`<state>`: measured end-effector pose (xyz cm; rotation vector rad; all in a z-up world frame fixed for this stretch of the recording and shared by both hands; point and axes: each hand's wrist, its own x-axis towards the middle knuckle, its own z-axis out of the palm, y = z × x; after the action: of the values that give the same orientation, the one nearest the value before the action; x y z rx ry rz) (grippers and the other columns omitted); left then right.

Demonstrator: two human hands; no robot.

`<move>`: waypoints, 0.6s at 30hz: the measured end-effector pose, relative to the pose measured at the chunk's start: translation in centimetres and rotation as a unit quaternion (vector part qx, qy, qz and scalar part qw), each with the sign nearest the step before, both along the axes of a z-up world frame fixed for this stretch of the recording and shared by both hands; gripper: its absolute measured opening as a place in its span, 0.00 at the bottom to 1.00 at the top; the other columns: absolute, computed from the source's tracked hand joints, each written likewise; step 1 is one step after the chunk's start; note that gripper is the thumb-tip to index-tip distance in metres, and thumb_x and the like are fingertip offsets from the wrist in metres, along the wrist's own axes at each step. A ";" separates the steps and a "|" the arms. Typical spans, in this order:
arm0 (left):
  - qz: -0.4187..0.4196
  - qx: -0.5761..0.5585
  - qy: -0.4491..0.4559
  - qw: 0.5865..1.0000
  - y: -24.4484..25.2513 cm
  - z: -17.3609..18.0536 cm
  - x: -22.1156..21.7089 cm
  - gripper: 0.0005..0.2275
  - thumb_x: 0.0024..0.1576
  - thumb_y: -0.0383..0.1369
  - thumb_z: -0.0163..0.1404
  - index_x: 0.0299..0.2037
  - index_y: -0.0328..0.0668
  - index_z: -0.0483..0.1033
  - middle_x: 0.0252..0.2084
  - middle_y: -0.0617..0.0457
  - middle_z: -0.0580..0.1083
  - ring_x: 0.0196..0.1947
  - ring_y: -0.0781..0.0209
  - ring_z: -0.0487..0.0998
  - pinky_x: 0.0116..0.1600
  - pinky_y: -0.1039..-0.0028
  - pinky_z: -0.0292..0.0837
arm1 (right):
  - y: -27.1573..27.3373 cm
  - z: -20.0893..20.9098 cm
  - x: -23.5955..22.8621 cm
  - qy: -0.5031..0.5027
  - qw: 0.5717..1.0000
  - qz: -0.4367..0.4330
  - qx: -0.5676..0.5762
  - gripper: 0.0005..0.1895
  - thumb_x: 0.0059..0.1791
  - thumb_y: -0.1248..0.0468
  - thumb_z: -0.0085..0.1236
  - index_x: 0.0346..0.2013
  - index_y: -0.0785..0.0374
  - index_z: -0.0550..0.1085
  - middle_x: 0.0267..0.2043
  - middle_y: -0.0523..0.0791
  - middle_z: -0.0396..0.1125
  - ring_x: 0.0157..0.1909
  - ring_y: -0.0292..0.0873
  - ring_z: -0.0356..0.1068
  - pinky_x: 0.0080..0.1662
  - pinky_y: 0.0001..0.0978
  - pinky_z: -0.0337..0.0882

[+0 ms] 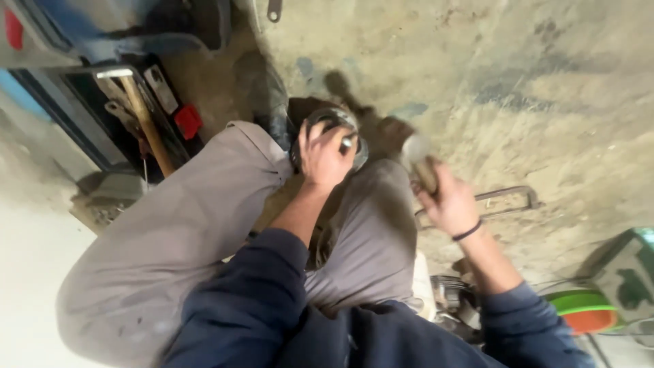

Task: The person sits on the workshop floor working on a wheel hub. They hammer the old bearing race out of the hub, brush the hub clean with a wire brush, briefly use an angle grinder, then seat a new bearing into the hub by tapping it with a hammer and pressing it in by hand.

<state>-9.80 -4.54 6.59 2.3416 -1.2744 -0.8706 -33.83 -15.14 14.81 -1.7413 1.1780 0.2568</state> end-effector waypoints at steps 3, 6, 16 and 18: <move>0.007 -0.004 0.008 1.000 0.2 -0.3 0.0 0.09 0.54 0.39 0.59 0.40 0.47 0.82 0.45 0.56 0.81 0.55 0.50 0.74 0.73 0.47 0.53 | 1.4 1.1 2.2 -0.027 1.000 0.015 -0.002 0.28 0.50 0.56 0.62 0.60 0.65 0.65 0.37 0.58 0.73 0.35 0.62 0.75 0.37 0.49 0.76; 0.000 0.001 0.016 1.000 0.4 -0.6 0.0 0.13 0.49 0.39 0.59 0.43 0.47 0.82 0.47 0.55 0.80 0.55 0.49 0.73 0.72 0.46 0.51 | 1.8 0.7 3.9 0.025 0.998 0.031 0.054 0.26 0.50 0.54 0.62 0.58 0.62 0.67 0.32 0.57 0.73 0.34 0.63 0.75 0.36 0.51 0.75; 0.002 0.039 0.050 0.998 0.4 -0.3 -0.3 0.15 0.47 0.36 0.60 0.45 0.48 0.81 0.51 0.57 0.79 0.60 0.52 0.72 0.74 0.44 0.49 | 6.0 -1.0 -10.5 -0.203 0.923 -0.286 0.161 0.13 0.53 0.58 0.59 0.31 0.65 0.77 0.27 0.52 0.65 0.23 0.50 0.63 0.28 0.45 0.64; -0.006 0.030 0.042 0.999 1.1 -1.0 -0.5 0.16 0.46 0.36 0.60 0.46 0.49 0.81 0.52 0.57 0.78 0.60 0.51 0.71 0.74 0.44 0.49 | 5.3 -2.2 -6.0 -0.182 0.978 -0.088 0.054 0.08 0.54 0.61 0.53 0.37 0.62 0.75 0.32 0.52 0.69 0.31 0.53 0.69 0.35 0.46 0.69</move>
<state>-10.29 -3.46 5.61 2.3181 -1.2460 -1.0134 -39.86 -9.85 12.62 -1.4996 1.0198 -0.1017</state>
